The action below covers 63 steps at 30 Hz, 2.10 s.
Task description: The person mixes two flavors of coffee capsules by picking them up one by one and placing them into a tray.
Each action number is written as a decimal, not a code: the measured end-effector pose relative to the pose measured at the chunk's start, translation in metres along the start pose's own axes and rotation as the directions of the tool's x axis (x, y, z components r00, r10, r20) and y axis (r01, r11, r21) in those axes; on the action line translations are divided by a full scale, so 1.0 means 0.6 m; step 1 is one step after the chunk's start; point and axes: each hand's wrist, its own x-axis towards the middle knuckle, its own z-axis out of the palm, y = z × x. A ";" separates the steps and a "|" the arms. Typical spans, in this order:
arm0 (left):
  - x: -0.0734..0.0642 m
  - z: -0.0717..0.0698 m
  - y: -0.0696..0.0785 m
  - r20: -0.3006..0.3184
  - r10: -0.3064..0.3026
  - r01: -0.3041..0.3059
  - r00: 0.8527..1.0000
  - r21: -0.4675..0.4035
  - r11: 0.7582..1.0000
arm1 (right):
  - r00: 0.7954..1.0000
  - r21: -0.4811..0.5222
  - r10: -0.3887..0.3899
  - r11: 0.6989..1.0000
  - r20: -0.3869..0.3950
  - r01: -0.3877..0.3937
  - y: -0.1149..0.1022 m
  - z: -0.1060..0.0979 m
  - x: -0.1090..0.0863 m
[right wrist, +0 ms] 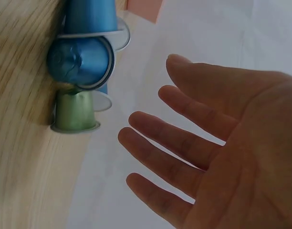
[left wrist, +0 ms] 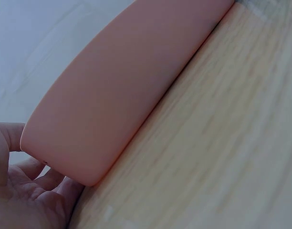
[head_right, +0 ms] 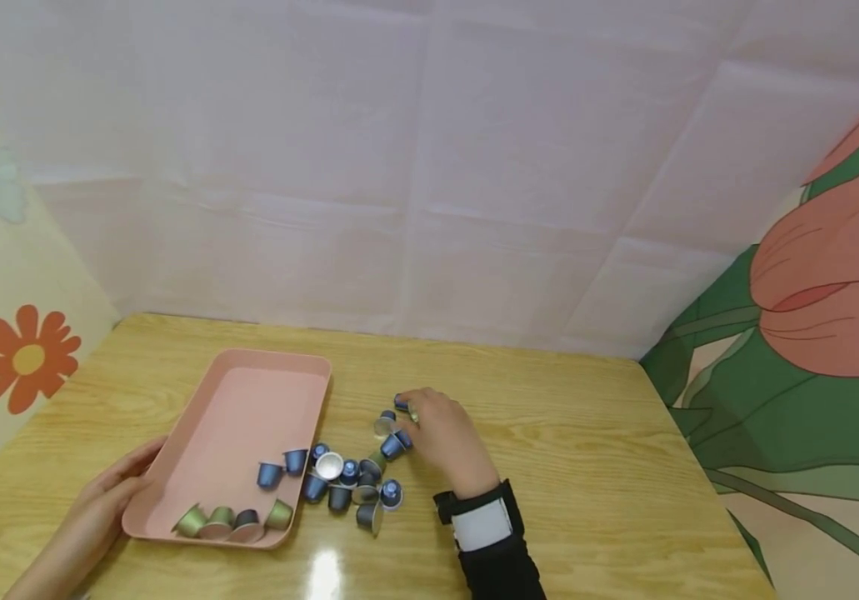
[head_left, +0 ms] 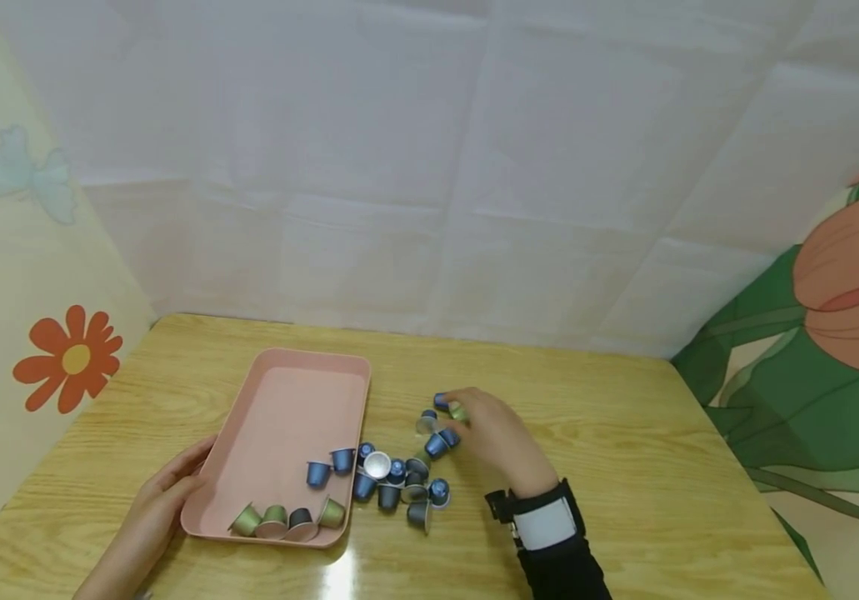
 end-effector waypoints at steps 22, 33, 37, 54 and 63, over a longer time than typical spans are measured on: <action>0.003 -0.003 0.001 0.007 0.019 -0.019 1.000 -0.006 1.000 | 0.997 0.003 0.068 0.998 0.023 -0.068 0.040 0.014 0.012; 0.003 -0.002 0.001 0.012 0.038 -0.037 0.999 -0.013 0.999 | 0.998 -0.018 0.054 0.998 0.026 -0.053 0.046 0.026 0.015; 0.004 -0.001 0.002 0.007 0.035 -0.035 0.999 0.002 0.999 | 0.997 -0.013 0.073 0.997 0.040 -0.073 0.047 0.028 0.015; 0.003 -0.001 -0.001 -0.007 0.038 -0.038 0.999 -0.033 0.999 | 0.997 -0.026 0.076 0.997 0.024 -0.076 0.055 0.040 0.016; 0.002 -0.001 -0.003 0.006 0.057 -0.057 0.998 -0.053 0.997 | 0.996 -0.018 0.081 0.997 0.025 -0.080 0.059 0.043 0.018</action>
